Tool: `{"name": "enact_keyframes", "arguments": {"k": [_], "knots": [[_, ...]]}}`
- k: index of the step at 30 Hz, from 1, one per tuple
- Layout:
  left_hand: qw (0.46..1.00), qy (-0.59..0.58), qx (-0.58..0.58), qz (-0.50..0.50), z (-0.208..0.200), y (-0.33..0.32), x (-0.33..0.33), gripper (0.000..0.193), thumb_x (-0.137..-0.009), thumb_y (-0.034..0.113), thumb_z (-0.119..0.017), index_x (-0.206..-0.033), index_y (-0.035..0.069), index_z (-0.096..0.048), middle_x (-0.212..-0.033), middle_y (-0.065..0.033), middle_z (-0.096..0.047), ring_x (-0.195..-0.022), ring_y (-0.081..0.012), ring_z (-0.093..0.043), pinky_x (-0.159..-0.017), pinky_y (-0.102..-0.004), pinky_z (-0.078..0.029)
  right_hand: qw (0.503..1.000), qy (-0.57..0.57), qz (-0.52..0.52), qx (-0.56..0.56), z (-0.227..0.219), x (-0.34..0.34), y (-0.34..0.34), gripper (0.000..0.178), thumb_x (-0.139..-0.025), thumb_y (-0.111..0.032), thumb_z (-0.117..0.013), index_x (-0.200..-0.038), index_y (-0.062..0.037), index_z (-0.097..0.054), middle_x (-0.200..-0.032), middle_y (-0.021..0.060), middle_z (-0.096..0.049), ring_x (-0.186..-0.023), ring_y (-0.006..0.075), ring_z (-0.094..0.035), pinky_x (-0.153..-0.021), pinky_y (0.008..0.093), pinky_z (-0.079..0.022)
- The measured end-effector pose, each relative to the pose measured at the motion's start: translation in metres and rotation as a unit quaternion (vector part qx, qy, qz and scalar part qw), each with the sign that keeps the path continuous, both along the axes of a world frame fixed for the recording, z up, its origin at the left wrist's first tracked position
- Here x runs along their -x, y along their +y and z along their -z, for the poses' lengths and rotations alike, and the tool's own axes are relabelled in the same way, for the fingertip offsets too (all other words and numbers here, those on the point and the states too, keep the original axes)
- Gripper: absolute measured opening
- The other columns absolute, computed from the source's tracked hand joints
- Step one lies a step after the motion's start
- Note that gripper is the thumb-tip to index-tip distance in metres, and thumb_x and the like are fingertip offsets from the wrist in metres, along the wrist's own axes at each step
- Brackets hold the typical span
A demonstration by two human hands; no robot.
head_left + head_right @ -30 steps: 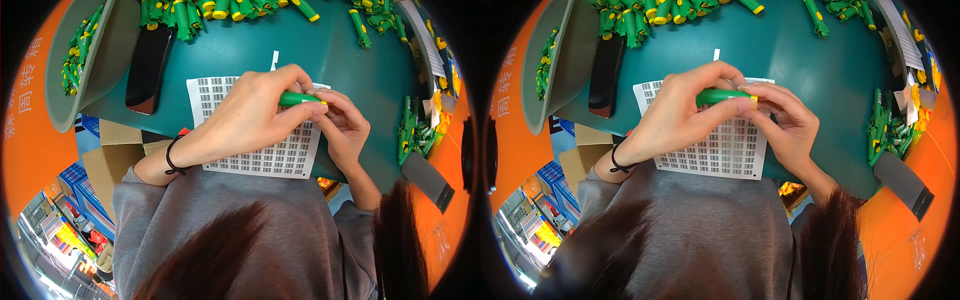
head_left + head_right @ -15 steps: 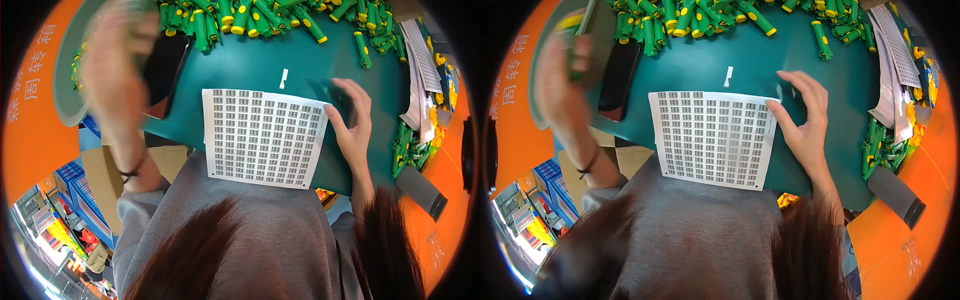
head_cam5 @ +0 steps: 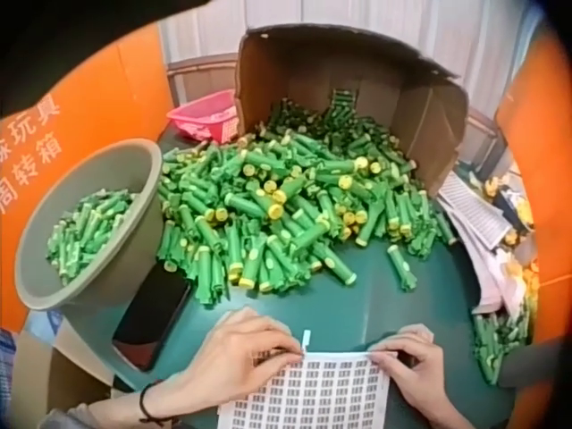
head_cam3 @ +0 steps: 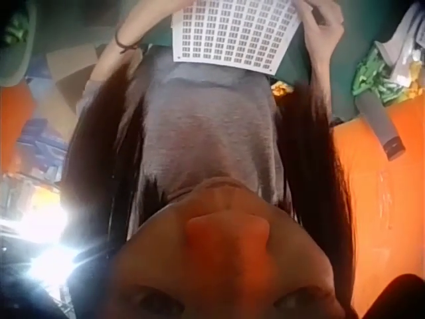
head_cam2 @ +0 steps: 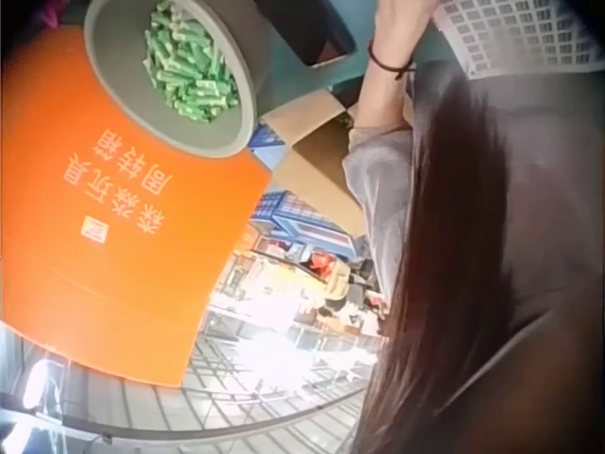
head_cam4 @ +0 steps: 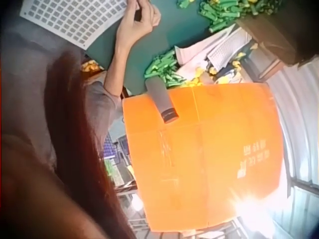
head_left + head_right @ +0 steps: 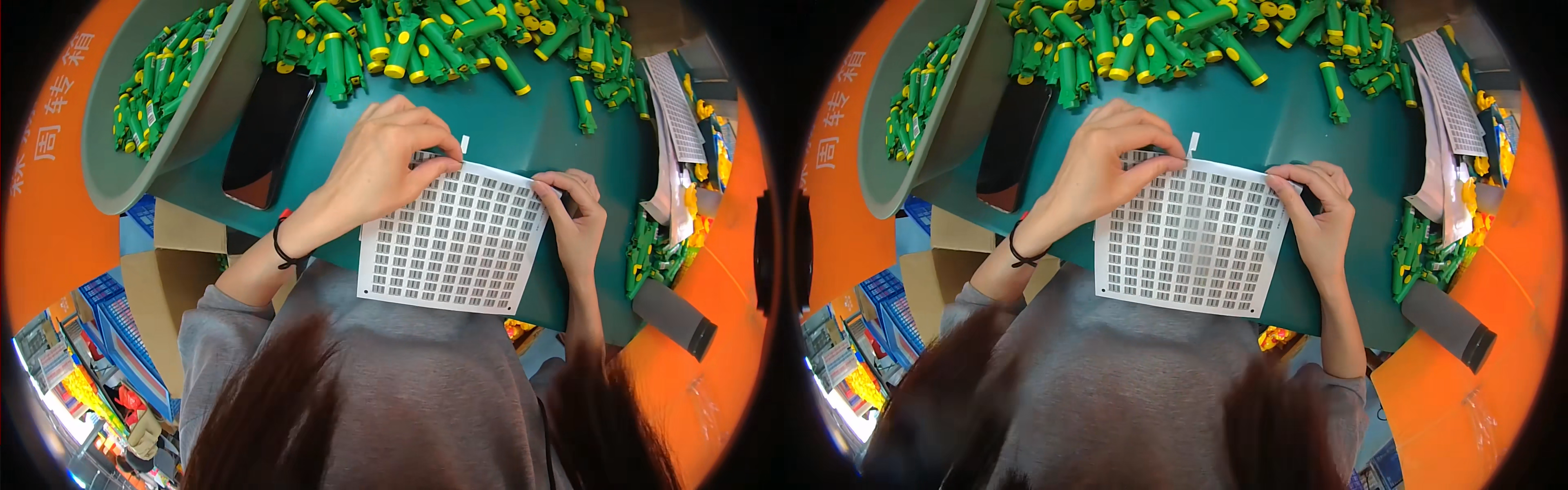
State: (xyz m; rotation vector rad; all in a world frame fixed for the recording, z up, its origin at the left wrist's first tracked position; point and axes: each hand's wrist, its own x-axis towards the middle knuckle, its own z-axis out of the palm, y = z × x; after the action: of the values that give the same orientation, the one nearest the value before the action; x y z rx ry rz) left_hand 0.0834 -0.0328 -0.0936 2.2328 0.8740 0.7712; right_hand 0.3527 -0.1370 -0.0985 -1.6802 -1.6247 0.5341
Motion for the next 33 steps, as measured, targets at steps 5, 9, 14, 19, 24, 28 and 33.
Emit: {"name": "enact_keyframes", "arguments": {"k": [5, 9, 14, 19, 24, 28, 33], "knots": [[0.991, 0.016, -0.134, 0.016, 0.009, 0.006, -0.017, 0.009, -0.081, 0.014, -0.076, -0.088, 0.009, -0.073, -0.096, -0.0006, -0.069, -0.097, -0.0213, -0.060, -0.089, -0.0365, -0.045, 0.999, -0.033, 0.019, 0.023, 0.002, -0.015, 0.008, 0.010, -0.086, -0.006, -0.076, -0.095, -0.0022, -0.076, -0.099, 0.0042, -0.069, -0.100, 0.0167, -0.056, -0.090, 0.0290, -0.044], [0.964, 0.041, -0.264, 0.010, 0.021, 0.006, -0.022, 0.015, -0.080, 0.011, -0.071, -0.094, 0.008, -0.068, -0.105, -0.0012, -0.066, -0.097, -0.0205, -0.059, -0.083, -0.0350, -0.046, 0.994, -0.100, 0.003, -0.036, -0.008, -0.010, 0.055, 0.023, -0.089, -0.017, -0.076, -0.107, -0.0037, -0.074, -0.110, 0.0091, -0.070, -0.107, 0.0220, -0.060, -0.094, 0.0326, -0.045], [0.954, 0.038, -0.297, 0.018, 0.025, 0.004, -0.025, 0.017, -0.080, 0.014, -0.070, -0.095, 0.008, -0.066, -0.108, -0.0020, -0.065, -0.097, -0.0204, -0.060, -0.079, -0.0340, -0.046, 0.960, -0.243, 0.007, -0.141, 0.012, -0.004, 0.121, 0.029, -0.092, -0.027, -0.073, -0.112, -0.0062, -0.072, -0.110, 0.0121, -0.068, -0.107, 0.0284, -0.061, -0.097, 0.0401, -0.045], [0.959, -0.016, -0.284, -0.006, 0.025, 0.007, -0.023, 0.019, -0.078, 0.013, -0.076, -0.094, 0.009, -0.067, -0.105, -0.0023, -0.066, -0.095, -0.0210, -0.061, -0.076, -0.0346, -0.047, 0.999, 0.016, 0.042, -0.017, -0.014, 0.006, 0.087, 0.026, -0.093, -0.008, -0.072, -0.116, -0.0008, -0.065, -0.102, 0.0039, -0.066, -0.091, 0.0117, -0.062, -0.080, 0.0275, -0.050], [0.976, -0.163, -0.141, -0.037, 0.000, 0.011, -0.019, 0.021, -0.076, 0.008, -0.083, -0.093, 0.007, -0.070, -0.094, -0.0047, -0.068, -0.088, -0.0235, -0.062, -0.077, -0.0329, -0.048, 0.907, 0.413, 0.002, 0.078, -0.012, 0.015, 0.016, 0.030, -0.089, 0.012, -0.066, -0.117, 0.0038, -0.063, -0.108, 0.0090, -0.064, -0.086, 0.0141, -0.065, -0.073, 0.0238, -0.054], [0.977, -0.141, 0.154, 0.049, -0.044, 0.001, -0.026, 0.013, -0.086, 0.010, -0.078, -0.094, 0.003, -0.072, -0.093, -0.0051, -0.070, -0.088, -0.0176, -0.062, -0.078, -0.0303, -0.048, 0.919, 0.391, -0.052, 0.012, 0.001, 0.026, -0.003, 0.037, -0.086, 0.015, -0.066, -0.121, 0.0049, -0.061, -0.127, 0.0139, -0.055, -0.101, 0.0171, -0.064, -0.084, 0.0288, -0.057], [0.948, -0.099, 0.286, 0.094, -0.053, -0.006, -0.038, 0.013, -0.091, 0.010, -0.074, -0.098, -0.001, -0.070, -0.099, -0.0044, -0.070, -0.088, -0.0096, -0.062, -0.080, -0.0250, -0.048, 0.915, 0.391, -0.101, -0.021, -0.001, 0.032, -0.010, 0.038, -0.086, 0.015, -0.066, -0.122, 0.0052, -0.061, -0.127, 0.0156, -0.056, -0.109, 0.0199, -0.063, -0.094, 0.0315, -0.055]]}}
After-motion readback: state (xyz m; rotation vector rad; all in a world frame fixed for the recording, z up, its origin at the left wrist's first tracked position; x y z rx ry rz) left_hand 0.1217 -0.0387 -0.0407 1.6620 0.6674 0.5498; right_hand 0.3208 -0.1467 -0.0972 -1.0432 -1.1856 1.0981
